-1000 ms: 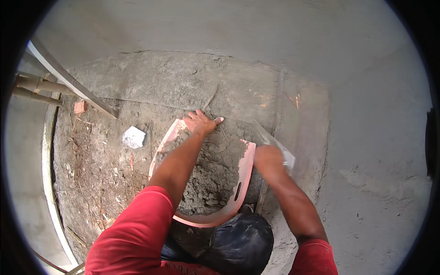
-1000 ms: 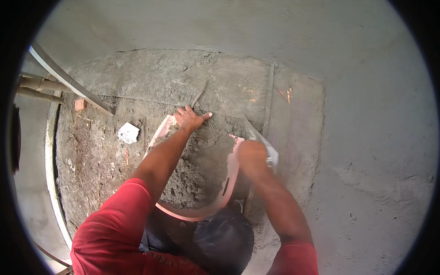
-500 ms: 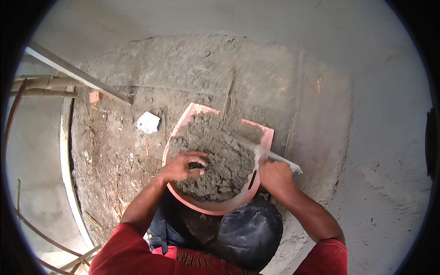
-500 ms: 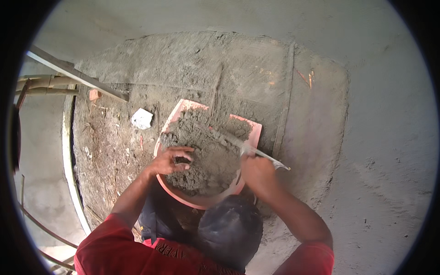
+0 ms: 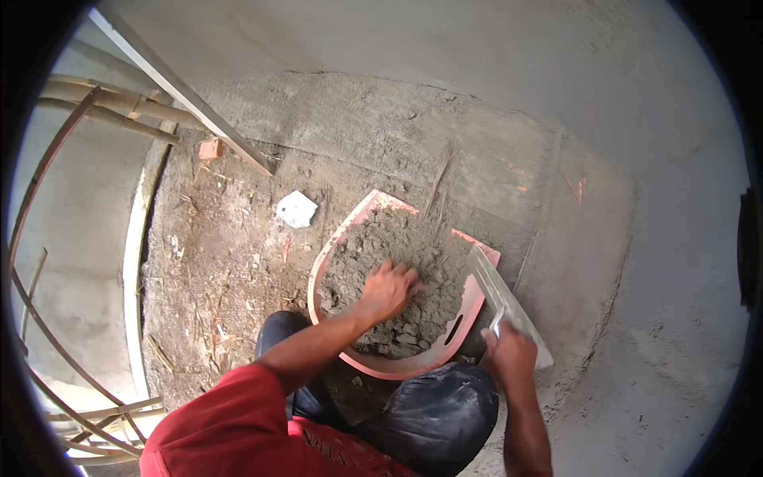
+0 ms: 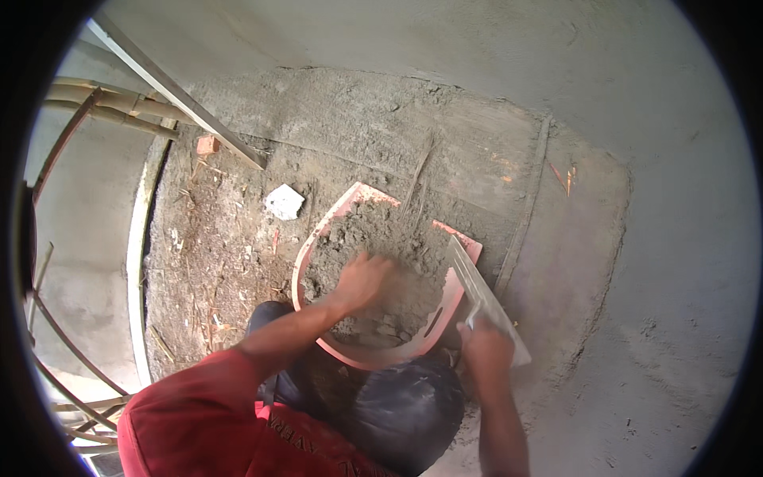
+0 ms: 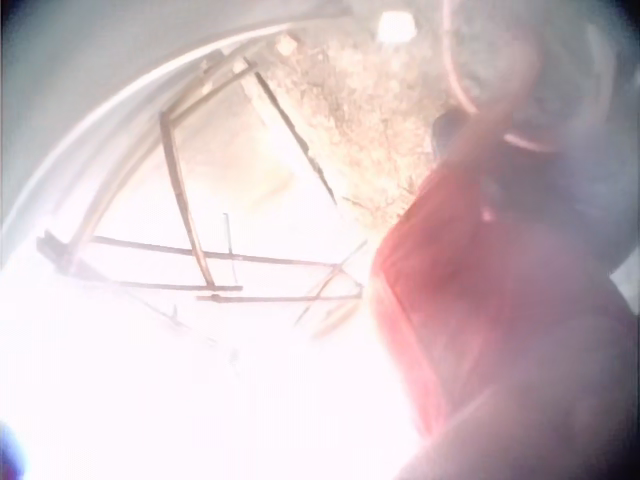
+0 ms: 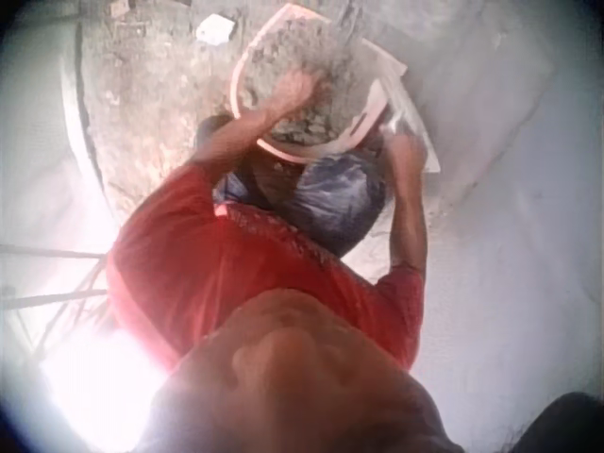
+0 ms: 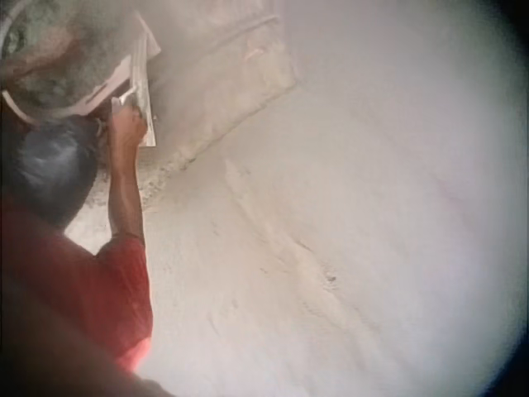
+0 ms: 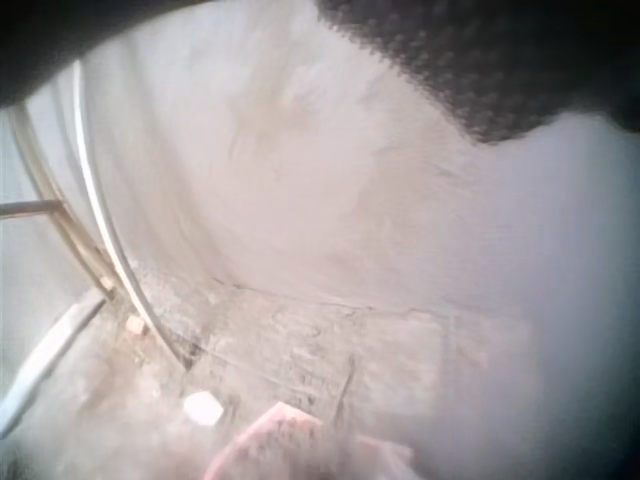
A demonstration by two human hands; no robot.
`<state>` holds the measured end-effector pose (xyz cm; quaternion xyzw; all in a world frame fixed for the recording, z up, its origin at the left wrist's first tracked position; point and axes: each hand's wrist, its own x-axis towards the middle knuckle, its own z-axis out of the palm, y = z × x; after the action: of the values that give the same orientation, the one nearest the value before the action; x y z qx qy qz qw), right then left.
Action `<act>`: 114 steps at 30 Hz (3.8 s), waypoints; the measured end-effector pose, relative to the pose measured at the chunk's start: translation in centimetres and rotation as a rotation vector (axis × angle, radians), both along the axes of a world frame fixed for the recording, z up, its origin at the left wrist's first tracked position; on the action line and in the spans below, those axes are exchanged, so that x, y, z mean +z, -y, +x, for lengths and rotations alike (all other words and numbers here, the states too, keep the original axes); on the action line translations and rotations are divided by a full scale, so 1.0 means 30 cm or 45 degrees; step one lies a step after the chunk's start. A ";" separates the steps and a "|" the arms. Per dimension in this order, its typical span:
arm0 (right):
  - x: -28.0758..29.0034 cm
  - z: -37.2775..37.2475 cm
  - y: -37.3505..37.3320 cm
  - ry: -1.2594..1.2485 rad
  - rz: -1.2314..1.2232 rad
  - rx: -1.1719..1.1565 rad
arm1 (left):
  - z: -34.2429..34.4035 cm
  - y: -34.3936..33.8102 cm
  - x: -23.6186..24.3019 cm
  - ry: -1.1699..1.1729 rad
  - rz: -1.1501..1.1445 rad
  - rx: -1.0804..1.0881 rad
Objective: The person uses a trowel to smooth wet concrete on the floor of a construction site.
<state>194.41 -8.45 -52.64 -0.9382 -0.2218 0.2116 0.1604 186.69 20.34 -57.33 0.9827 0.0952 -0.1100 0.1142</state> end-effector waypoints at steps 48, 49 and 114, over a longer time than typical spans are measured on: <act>-0.271 0.692 -1.034 0.023 0.180 0.104 | -0.646 -0.407 -0.275 0.826 -0.925 1.996; -0.258 0.746 -1.002 0.035 0.165 0.104 | -0.651 -0.440 -0.251 0.856 -0.877 2.010; -0.315 0.293 -1.922 -0.122 0.199 0.434 | -0.323 -1.041 -0.204 -0.095 -0.382 1.339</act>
<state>203.20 49.20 -62.08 -0.8607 -0.3853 0.2622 0.2050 177.01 51.57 -63.46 0.7711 0.5608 -0.0851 0.2893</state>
